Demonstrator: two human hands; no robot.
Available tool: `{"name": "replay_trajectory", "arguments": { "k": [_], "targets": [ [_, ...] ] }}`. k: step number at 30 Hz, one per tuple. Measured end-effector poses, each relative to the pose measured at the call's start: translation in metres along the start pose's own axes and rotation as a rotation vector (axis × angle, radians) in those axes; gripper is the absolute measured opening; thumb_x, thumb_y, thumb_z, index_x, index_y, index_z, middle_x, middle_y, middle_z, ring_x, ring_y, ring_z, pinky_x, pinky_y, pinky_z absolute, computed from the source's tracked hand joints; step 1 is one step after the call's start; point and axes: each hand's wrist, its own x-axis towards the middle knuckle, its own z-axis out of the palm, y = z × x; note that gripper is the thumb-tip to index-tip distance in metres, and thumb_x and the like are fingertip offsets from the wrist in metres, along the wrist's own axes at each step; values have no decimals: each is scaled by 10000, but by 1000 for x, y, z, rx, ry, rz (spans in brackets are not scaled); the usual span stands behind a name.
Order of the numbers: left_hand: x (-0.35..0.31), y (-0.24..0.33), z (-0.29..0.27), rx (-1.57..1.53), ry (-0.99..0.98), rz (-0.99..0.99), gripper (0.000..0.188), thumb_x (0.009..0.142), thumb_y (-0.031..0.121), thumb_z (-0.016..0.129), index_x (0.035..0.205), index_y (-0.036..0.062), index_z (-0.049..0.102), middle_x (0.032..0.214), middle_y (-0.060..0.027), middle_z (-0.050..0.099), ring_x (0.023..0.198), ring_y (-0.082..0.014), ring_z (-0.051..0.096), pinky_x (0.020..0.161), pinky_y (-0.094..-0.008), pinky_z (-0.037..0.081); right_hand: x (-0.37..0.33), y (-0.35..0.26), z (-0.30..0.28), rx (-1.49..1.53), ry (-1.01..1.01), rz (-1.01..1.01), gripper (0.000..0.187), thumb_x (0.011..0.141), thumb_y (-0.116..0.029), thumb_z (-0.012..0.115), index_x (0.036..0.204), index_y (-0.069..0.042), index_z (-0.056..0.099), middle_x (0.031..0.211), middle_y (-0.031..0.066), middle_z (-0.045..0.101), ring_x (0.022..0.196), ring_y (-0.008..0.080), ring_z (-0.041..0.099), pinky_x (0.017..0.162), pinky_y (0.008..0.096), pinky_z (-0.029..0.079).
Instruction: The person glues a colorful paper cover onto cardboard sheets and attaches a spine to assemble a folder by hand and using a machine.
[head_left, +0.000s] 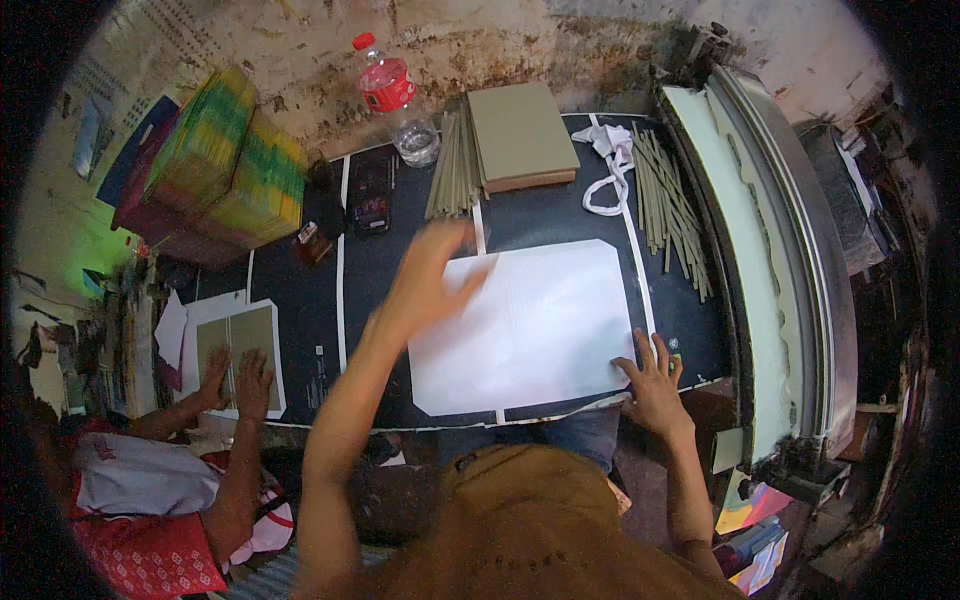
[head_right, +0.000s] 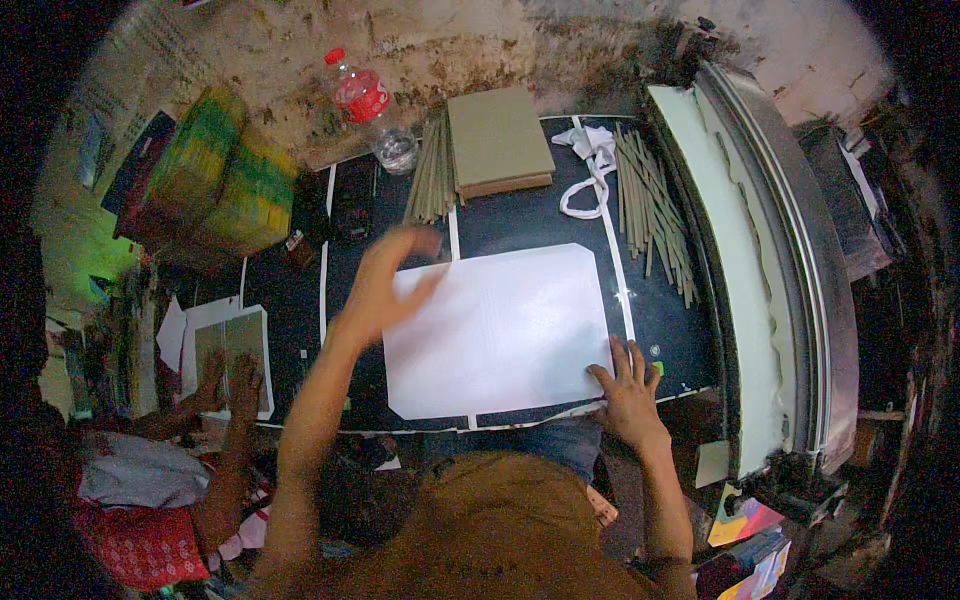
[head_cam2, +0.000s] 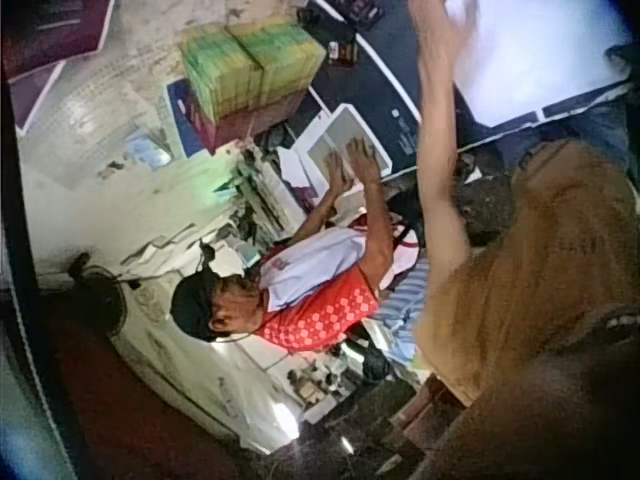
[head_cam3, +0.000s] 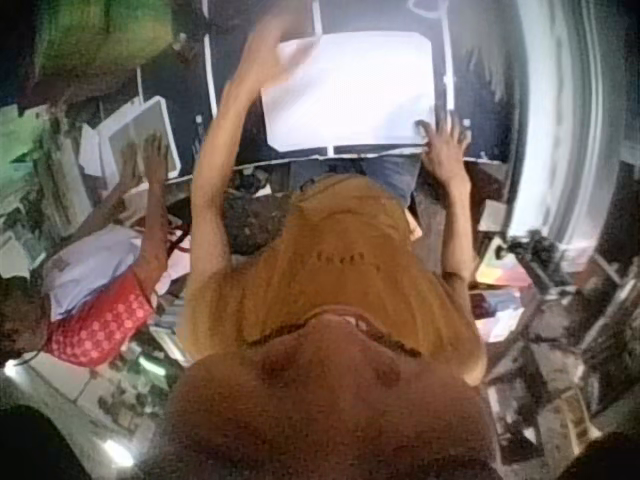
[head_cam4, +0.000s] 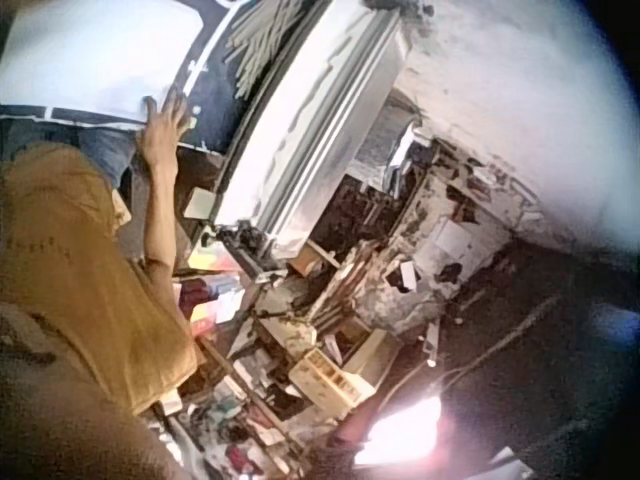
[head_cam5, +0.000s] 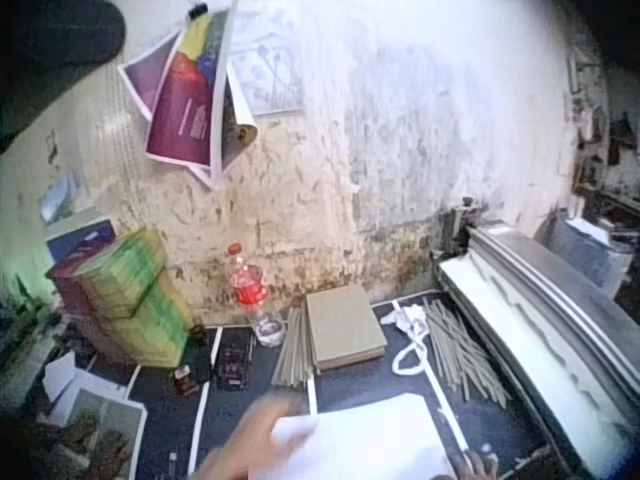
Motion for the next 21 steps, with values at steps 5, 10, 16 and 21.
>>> {"name": "replay_trajectory", "arguments": {
  "k": [5, 10, 16, 21],
  "targets": [
    [151, -113, 68, 638, 110, 134, 700, 842, 455, 774, 1337, 3, 571, 1326, -218, 613, 1219, -413, 597, 1043, -493, 466, -33, -10, -27, 165, 198, 68, 682, 727, -78, 798, 1364, -160, 569, 1626, 165, 287, 1487, 430, 239, 1152, 592, 261],
    [174, -139, 72, 651, -332, -4, 473, 873, 469, 730, 1144, 82, 693, 1165, -214, 688, 1088, -411, 671, 884, -532, 547, -44, -1, -33, 324, 460, 50, 582, 788, -72, 755, 1343, -107, 585, 1534, 188, 457, 1363, 409, 429, 1150, 511, 301],
    [160, -43, -12, 554, -10, 242, 341, 908, 403, 727, 1072, 104, 733, 1038, -182, 741, 969, -360, 723, 829, -488, 572, 82, -5, -75, 369, 809, -166, 731, 819, -48, 796, 1478, -44, 480, 1500, 193, 514, 1280, 303, 539, 1042, 390, 451],
    [69, 85, -104, 113, -164, 193, 306, 964, 258, 720, 1112, -10, 713, 916, -68, 739, 767, -117, 616, 680, -284, 491, 99, -38, -115, 773, 436, -45, 637, 841, -152, 848, 1393, 0, 568, 1148, 120, 718, 864, 138, 661, 757, 286, 531]
  ]
}}
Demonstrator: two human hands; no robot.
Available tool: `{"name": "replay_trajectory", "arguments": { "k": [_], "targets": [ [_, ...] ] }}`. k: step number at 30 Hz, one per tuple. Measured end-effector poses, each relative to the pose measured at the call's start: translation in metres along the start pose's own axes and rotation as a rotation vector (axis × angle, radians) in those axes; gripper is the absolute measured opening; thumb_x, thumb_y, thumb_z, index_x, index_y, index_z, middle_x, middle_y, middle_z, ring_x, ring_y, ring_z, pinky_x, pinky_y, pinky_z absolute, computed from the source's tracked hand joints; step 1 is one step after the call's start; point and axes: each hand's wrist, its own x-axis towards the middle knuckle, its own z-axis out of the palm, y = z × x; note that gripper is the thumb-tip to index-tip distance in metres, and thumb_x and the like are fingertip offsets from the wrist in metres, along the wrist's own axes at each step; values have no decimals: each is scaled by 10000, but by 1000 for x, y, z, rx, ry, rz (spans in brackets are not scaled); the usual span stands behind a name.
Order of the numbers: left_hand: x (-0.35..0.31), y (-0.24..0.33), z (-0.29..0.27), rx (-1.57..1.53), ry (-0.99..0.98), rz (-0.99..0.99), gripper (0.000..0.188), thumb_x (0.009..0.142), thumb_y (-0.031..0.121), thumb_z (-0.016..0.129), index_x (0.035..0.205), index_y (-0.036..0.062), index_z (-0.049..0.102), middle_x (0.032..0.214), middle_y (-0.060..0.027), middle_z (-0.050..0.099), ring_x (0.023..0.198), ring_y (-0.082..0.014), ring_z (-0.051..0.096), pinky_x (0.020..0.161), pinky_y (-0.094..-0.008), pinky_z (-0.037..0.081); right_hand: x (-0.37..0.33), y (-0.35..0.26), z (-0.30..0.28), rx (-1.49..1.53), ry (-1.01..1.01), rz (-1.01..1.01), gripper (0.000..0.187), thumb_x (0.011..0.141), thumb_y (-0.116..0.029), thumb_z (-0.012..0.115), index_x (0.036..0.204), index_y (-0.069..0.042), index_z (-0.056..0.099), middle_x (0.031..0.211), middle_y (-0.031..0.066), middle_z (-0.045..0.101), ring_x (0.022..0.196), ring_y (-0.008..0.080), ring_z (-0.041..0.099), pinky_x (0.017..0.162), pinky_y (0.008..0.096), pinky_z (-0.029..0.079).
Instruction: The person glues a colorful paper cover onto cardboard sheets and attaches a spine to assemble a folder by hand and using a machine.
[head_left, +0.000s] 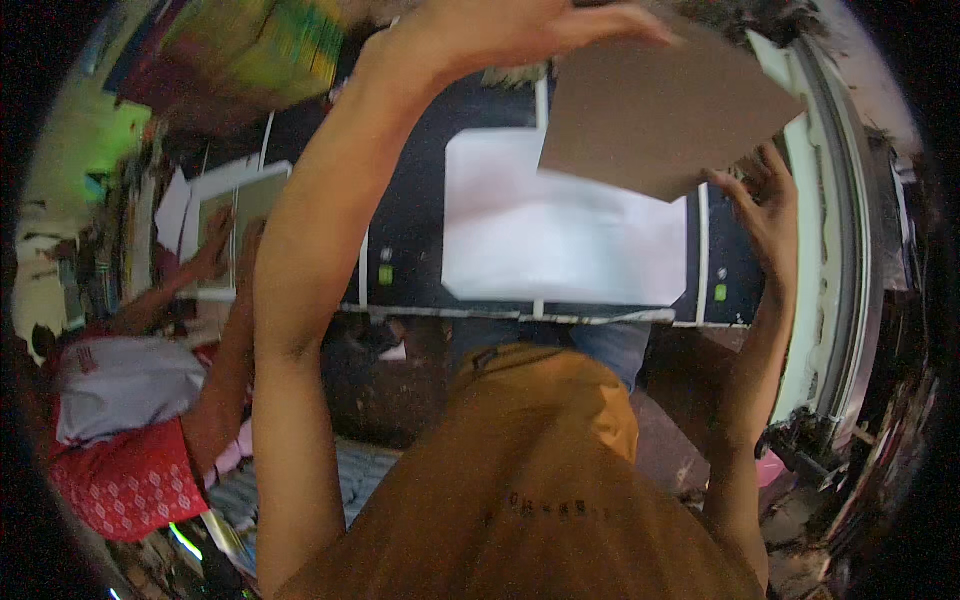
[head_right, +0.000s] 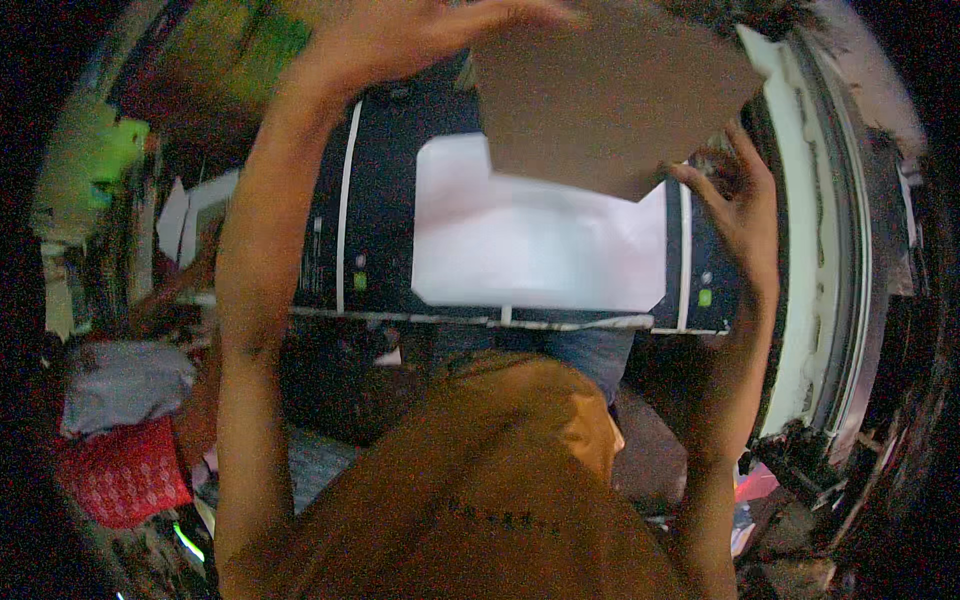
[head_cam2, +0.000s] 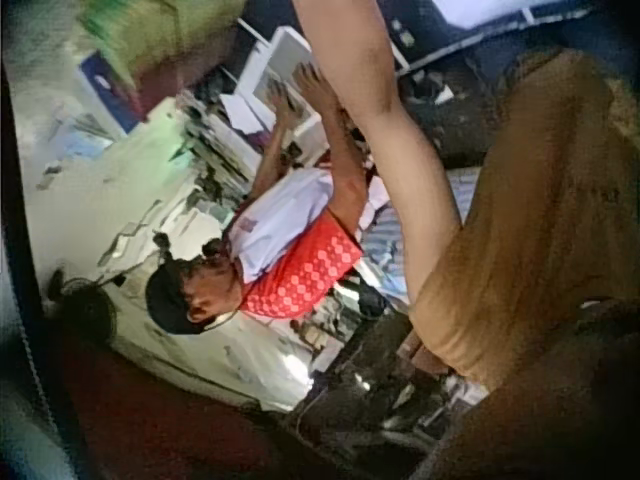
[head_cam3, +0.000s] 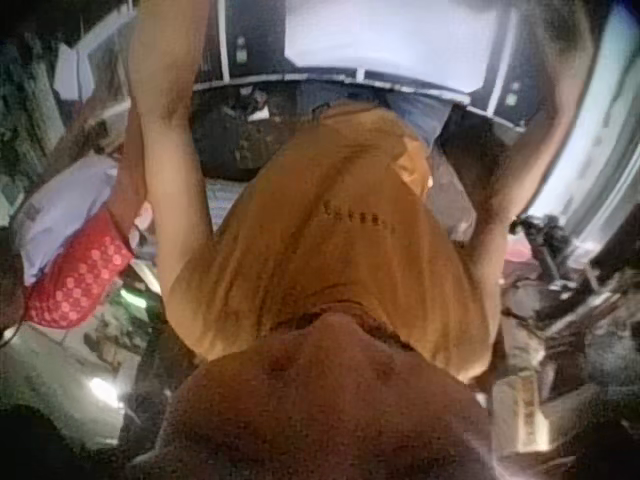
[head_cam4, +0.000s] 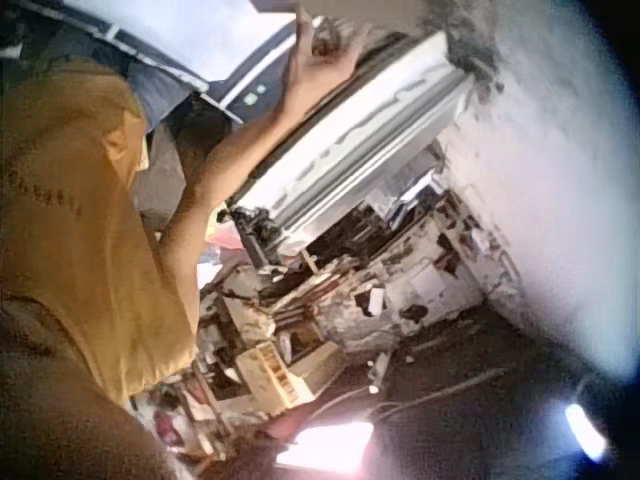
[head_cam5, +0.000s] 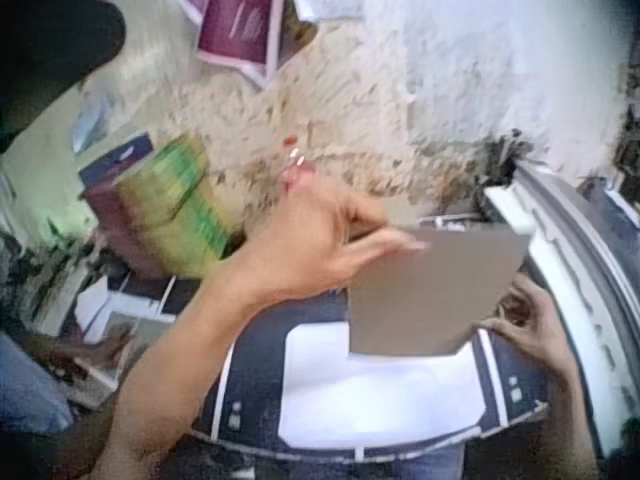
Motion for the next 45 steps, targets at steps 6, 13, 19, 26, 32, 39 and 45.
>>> {"name": "replay_trajectory", "arguments": {
  "k": [6, 13, 19, 26, 32, 39, 45],
  "targets": [
    [-137, -37, 73, -549, 432, -311, 461, 922, 328, 769, 1269, 45, 660, 1068, -106, 745, 948, -218, 697, 826, -367, 550, -45, -24, 57, 249, -244, 145, 152, 953, -193, 737, 930, -43, 728, 736, -1, 654, 550, 62, 570, 466, 212, 356],
    [-221, -38, 159, -991, 327, -934, 464, 938, 185, 753, 1330, -18, 609, 1119, -103, 729, 964, -124, 675, 805, -274, 541, -49, 13, 109, 295, -306, 267, 260, 999, -283, 679, 1058, -31, 659, 674, 31, 650, 482, 66, 558, 388, 215, 322],
    [-219, -76, 154, -513, 371, -889, 453, 889, 204, 792, 1262, -26, 680, 962, -86, 744, 786, -111, 660, 704, -271, 536, -36, -2, 139, 166, -353, 219, 433, 912, -238, 767, 1199, 56, 630, 782, 88, 701, 613, 129, 639, 508, 254, 463],
    [-239, -87, 175, -330, 274, -952, 435, 825, 251, 845, 1139, -31, 739, 936, -130, 765, 814, -168, 711, 757, -300, 564, -59, 33, 175, -178, -260, 140, 451, 794, -319, 857, 1056, 30, 740, 819, 105, 740, 692, 164, 699, 654, 326, 555],
    [-242, -77, 178, -243, 170, -1092, 407, 787, 304, 838, 1074, 21, 777, 967, -179, 772, 891, -296, 762, 834, -374, 584, -68, 41, 188, -300, -303, 203, 485, 789, -322, 851, 1077, 49, 727, 847, 139, 747, 713, 237, 733, 697, 363, 580],
    [-248, -79, 188, -173, 142, -1073, 443, 781, 380, 853, 1063, 46, 783, 980, -160, 776, 887, -288, 762, 831, -375, 587, -68, 39, 190, -322, -314, 213, 504, 773, -342, 856, 1073, 45, 733, 901, 179, 751, 831, 277, 751, 762, 385, 586],
    [-252, -83, 197, -81, 120, -1077, 437, 781, 388, 849, 1063, 59, 787, 968, -168, 774, 892, -297, 762, 824, -384, 591, -71, 50, 199, -355, -274, 139, 497, 768, -330, 852, 1077, 41, 730, 924, 193, 754, 849, 317, 749, 804, 404, 588]
  ]
}}
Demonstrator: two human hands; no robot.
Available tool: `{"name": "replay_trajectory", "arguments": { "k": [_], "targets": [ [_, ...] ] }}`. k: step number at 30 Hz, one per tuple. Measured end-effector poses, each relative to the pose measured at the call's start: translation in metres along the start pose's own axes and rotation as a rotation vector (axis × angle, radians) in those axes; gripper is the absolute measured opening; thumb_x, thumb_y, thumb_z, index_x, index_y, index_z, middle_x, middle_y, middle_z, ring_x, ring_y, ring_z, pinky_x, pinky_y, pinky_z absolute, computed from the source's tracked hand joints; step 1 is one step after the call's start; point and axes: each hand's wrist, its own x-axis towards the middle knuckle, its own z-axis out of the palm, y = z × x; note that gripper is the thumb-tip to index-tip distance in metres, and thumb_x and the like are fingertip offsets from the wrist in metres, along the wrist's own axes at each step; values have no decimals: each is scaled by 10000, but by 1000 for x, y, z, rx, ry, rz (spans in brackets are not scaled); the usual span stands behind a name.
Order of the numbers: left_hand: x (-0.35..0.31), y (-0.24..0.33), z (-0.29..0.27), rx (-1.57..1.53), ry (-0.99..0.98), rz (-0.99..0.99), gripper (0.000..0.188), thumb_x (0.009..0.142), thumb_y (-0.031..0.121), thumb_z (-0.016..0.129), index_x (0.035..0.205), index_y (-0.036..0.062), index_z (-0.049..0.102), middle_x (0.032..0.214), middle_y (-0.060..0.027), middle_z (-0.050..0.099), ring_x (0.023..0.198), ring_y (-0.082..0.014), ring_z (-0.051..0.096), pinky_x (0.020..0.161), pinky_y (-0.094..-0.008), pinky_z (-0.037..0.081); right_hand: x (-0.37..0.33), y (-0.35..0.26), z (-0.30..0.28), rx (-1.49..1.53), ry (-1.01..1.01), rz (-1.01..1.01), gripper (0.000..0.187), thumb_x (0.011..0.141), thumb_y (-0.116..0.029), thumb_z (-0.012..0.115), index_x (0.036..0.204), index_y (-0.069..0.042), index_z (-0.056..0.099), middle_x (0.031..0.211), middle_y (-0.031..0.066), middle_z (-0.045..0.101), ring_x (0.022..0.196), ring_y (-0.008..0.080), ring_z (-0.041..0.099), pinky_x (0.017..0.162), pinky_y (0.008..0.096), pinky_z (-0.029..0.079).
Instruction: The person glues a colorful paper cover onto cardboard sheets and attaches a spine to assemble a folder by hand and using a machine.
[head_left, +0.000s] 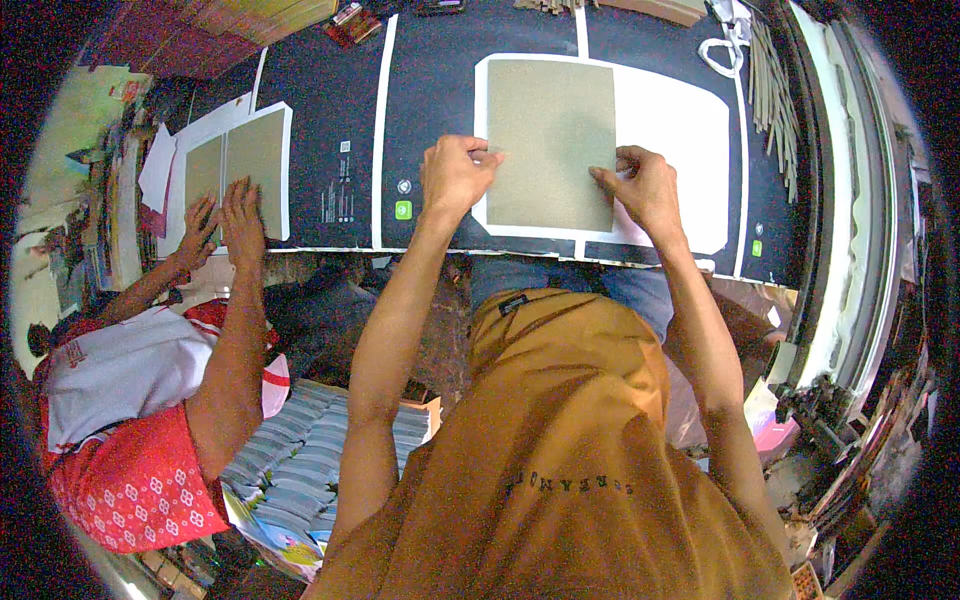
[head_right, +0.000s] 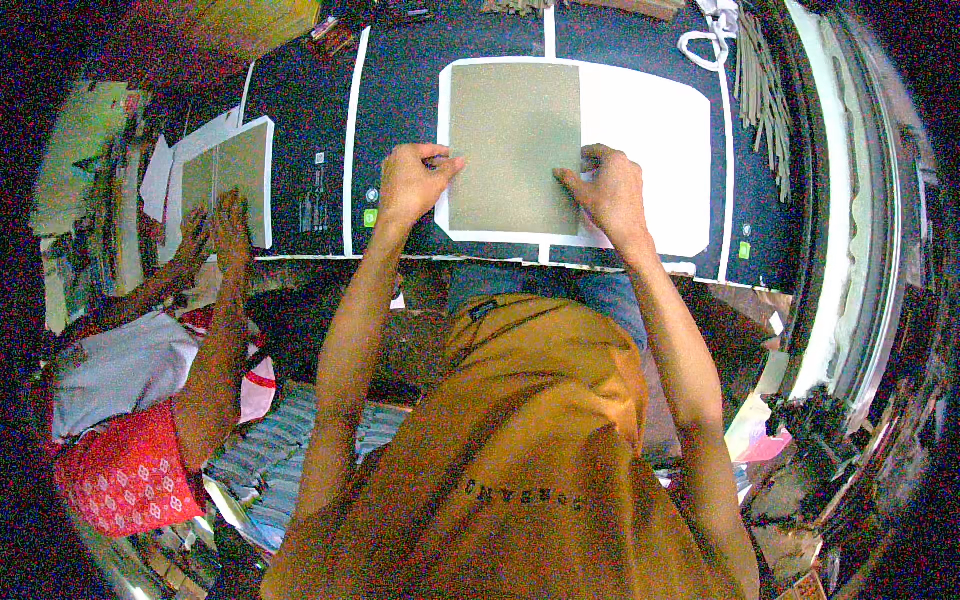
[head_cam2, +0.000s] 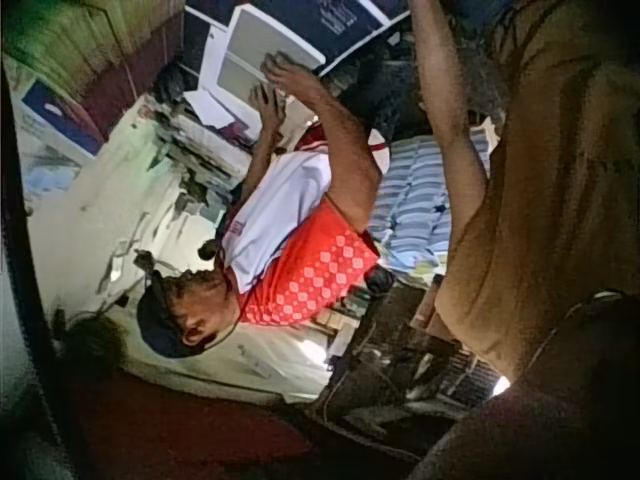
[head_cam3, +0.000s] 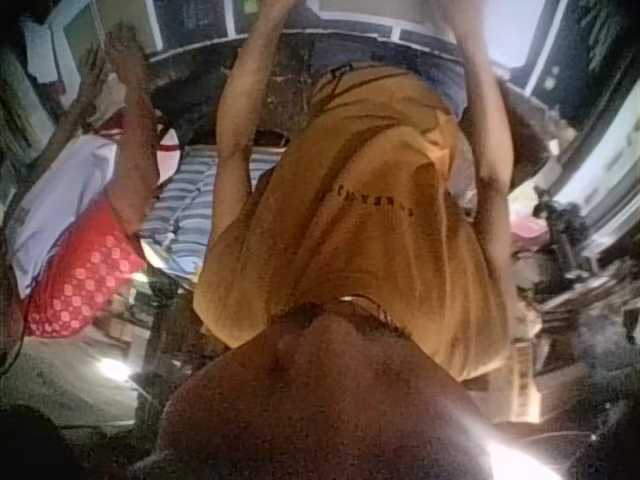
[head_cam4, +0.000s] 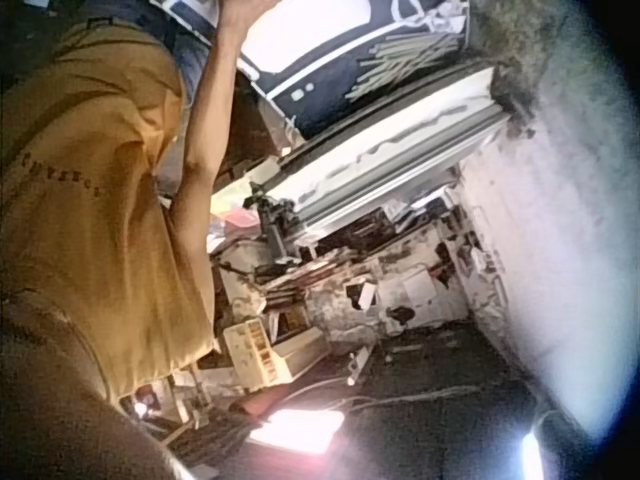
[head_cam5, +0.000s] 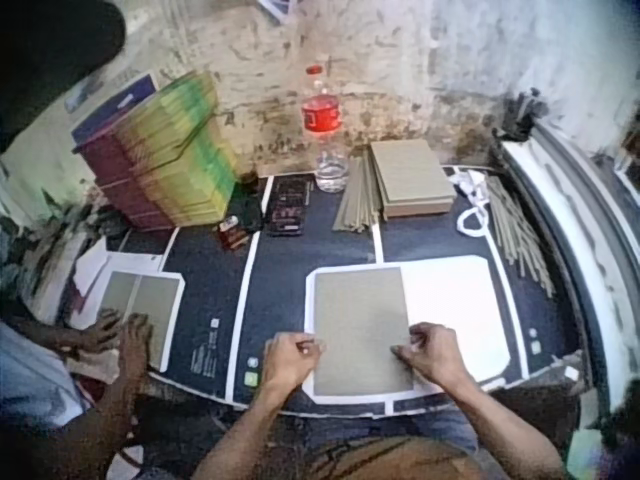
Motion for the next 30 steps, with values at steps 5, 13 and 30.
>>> {"name": "replay_trajectory", "arguments": {
  "k": [5, 13, 30],
  "targets": [
    [-1, 3, 1, -16, 4, -29, 443, 774, 402, 848, 1052, 62, 791, 961, -170, 774, 881, -301, 763, 815, -385, 594, -2, -5, -4, 37, -19, 24, 523, 768, -291, 857, 1161, 7, 682, 926, 195, 756, 836, 328, 750, 789, 412, 594],
    [-1, 2, -1, 10, 30, -3, 447, 769, 404, 848, 1058, 68, 792, 960, -152, 778, 879, -298, 763, 837, -386, 595, -3, -8, -3, 55, -6, -3, 494, 764, -271, 864, 1141, -31, 654, 904, 195, 753, 822, 324, 752, 754, 426, 600],
    [-2, 10, -7, 47, 13, -12, 433, 794, 327, 815, 1060, -12, 773, 979, -181, 772, 942, -324, 756, 878, -388, 570, -3, -15, -3, -96, 19, -54, 384, 783, -226, 844, 1024, 10, 660, 820, 208, 731, 792, 357, 745, 740, 428, 595]
  ]
}}
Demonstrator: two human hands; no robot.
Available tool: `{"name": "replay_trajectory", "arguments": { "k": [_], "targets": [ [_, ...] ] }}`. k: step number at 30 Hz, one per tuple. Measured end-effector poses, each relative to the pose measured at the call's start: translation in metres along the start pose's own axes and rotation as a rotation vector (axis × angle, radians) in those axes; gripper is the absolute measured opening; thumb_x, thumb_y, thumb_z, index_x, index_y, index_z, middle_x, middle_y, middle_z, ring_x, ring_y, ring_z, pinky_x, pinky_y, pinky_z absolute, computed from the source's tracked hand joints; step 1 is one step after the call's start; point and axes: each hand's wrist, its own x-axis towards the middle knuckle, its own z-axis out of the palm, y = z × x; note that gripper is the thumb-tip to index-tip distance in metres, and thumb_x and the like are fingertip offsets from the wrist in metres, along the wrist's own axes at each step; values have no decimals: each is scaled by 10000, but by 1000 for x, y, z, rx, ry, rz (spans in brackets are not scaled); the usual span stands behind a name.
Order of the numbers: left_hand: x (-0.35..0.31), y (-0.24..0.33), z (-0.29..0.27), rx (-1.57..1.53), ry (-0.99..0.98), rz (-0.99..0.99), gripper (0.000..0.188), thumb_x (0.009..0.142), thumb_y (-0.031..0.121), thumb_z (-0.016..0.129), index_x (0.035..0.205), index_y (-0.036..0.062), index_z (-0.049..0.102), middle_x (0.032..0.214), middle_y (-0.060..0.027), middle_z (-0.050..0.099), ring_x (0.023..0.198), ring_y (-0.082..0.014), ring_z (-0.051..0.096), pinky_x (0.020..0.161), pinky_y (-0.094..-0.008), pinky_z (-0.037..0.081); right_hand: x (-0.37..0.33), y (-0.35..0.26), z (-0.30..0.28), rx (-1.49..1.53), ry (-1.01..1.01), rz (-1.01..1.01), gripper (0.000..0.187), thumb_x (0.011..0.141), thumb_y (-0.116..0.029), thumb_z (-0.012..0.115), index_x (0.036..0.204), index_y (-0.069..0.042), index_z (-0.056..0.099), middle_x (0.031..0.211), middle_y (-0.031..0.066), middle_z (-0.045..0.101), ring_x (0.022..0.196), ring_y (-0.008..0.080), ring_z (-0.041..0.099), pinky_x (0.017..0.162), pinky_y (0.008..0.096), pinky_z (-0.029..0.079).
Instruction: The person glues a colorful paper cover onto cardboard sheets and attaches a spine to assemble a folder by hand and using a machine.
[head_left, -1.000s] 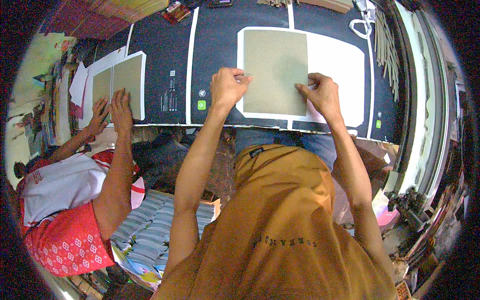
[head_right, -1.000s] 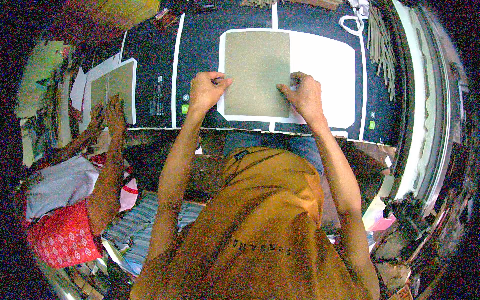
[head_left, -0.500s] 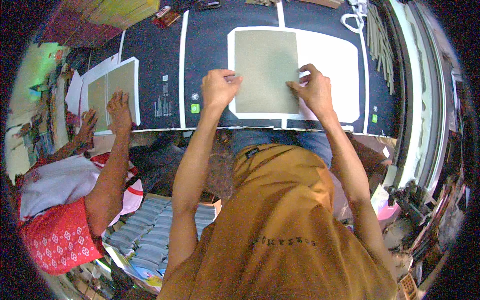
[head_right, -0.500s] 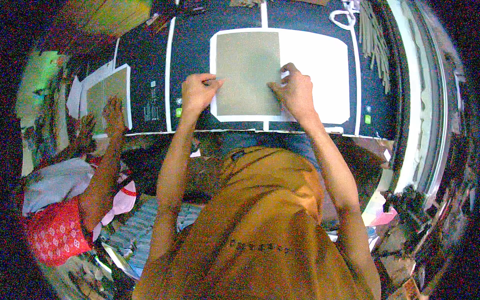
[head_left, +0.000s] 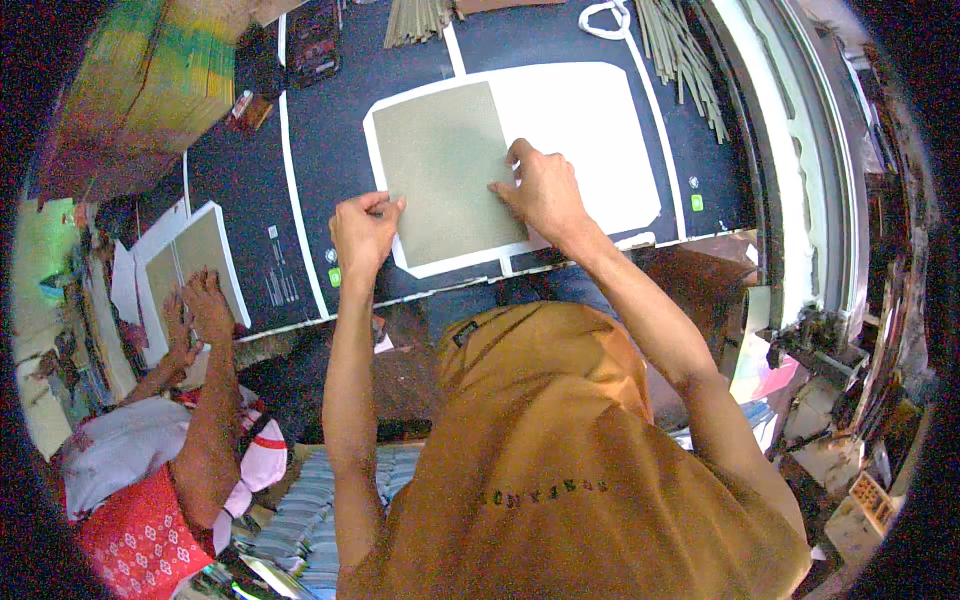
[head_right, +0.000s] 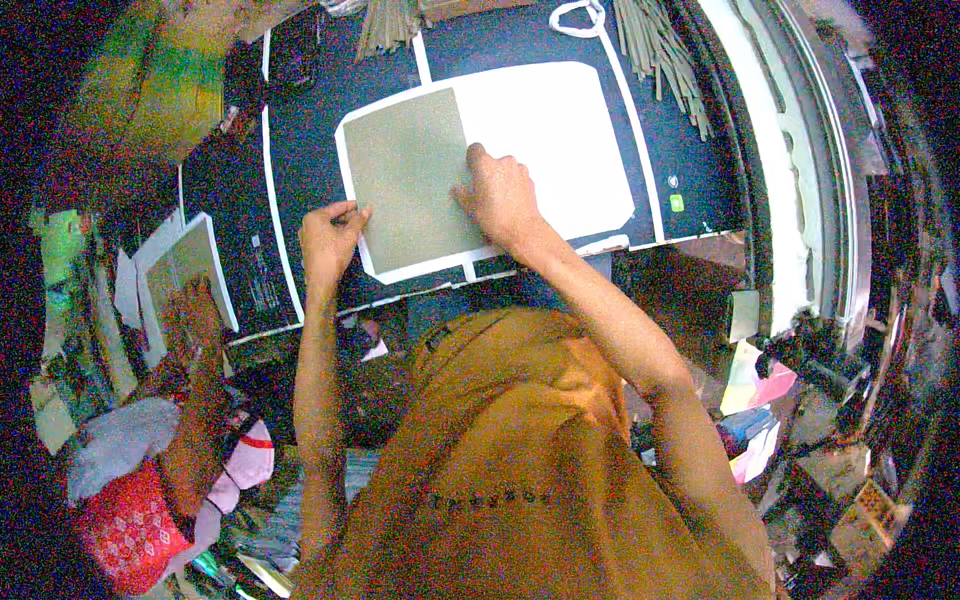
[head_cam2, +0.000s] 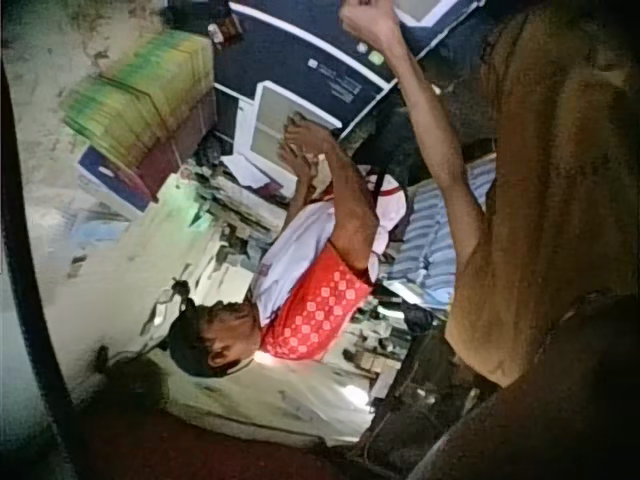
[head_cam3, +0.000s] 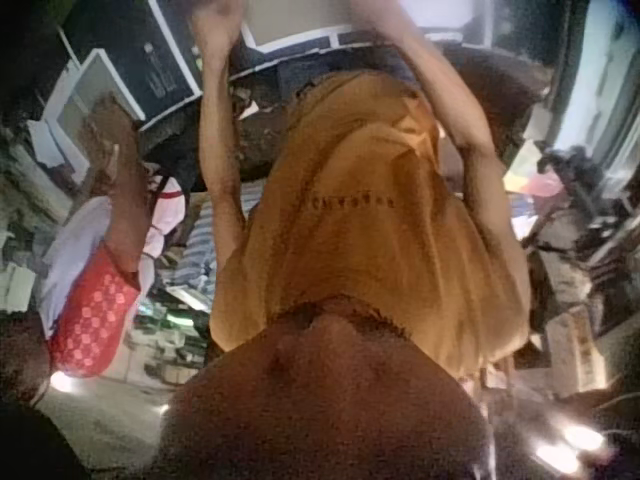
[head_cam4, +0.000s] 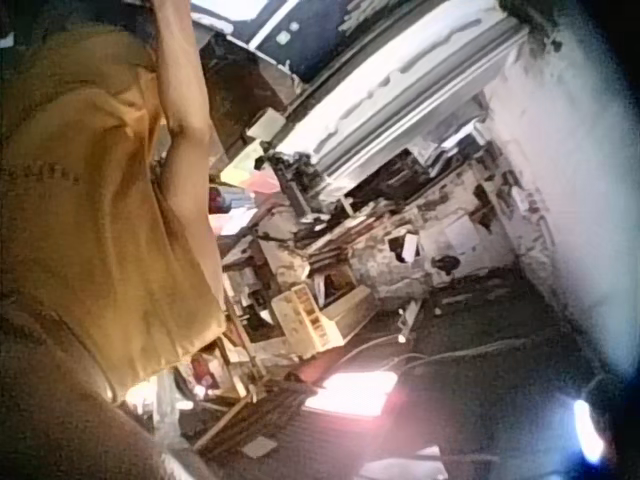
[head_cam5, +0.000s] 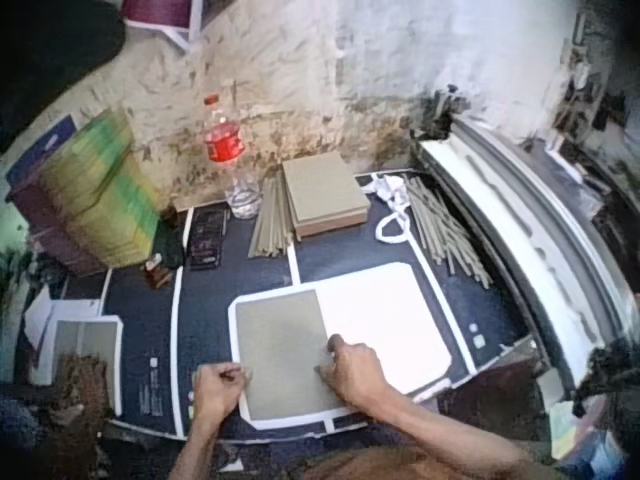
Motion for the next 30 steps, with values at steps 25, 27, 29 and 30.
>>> {"name": "replay_trajectory", "arguments": {
  "k": [25, 27, 29, 30],
  "targets": [
    [0, 32, 22, 141, 285, 531, 580, 862, 305, 759, 1349, 51, 576, 1246, -196, 620, 1183, -386, 582, 1017, -467, 465, -10, 2, -14, -87, 88, -60, 492, 782, -204, 822, 1165, -39, 561, 949, 197, 711, 984, 376, 669, 832, 481, 563],
    [-5, 62, 45, 193, 151, 657, 558, 932, 261, 667, 1431, 68, 507, 1431, -210, 498, 1342, -417, 444, 1113, -539, 359, -21, 15, -39, -150, 98, -44, 507, 758, -206, 845, 1164, -82, 566, 986, 171, 713, 1025, 371, 644, 870, 472, 534],
    [-7, 65, 71, 329, 149, 683, 541, 955, 259, 628, 1448, 77, 499, 1466, -199, 473, 1373, -408, 417, 1128, -581, 320, -31, 32, -65, -291, 47, -1, 544, 740, -200, 859, 1177, -82, 558, 1003, 162, 715, 1014, 377, 645, 852, 476, 530],
    [-3, 66, 79, 400, 151, 710, 533, 966, 257, 608, 1456, 81, 495, 1484, -193, 460, 1388, -404, 403, 1136, -602, 301, -34, 42, -71, -336, 18, 24, 572, 732, -196, 864, 1194, -83, 546, 1008, 160, 716, 1015, 378, 645, 847, 481, 526]
  ]
}}
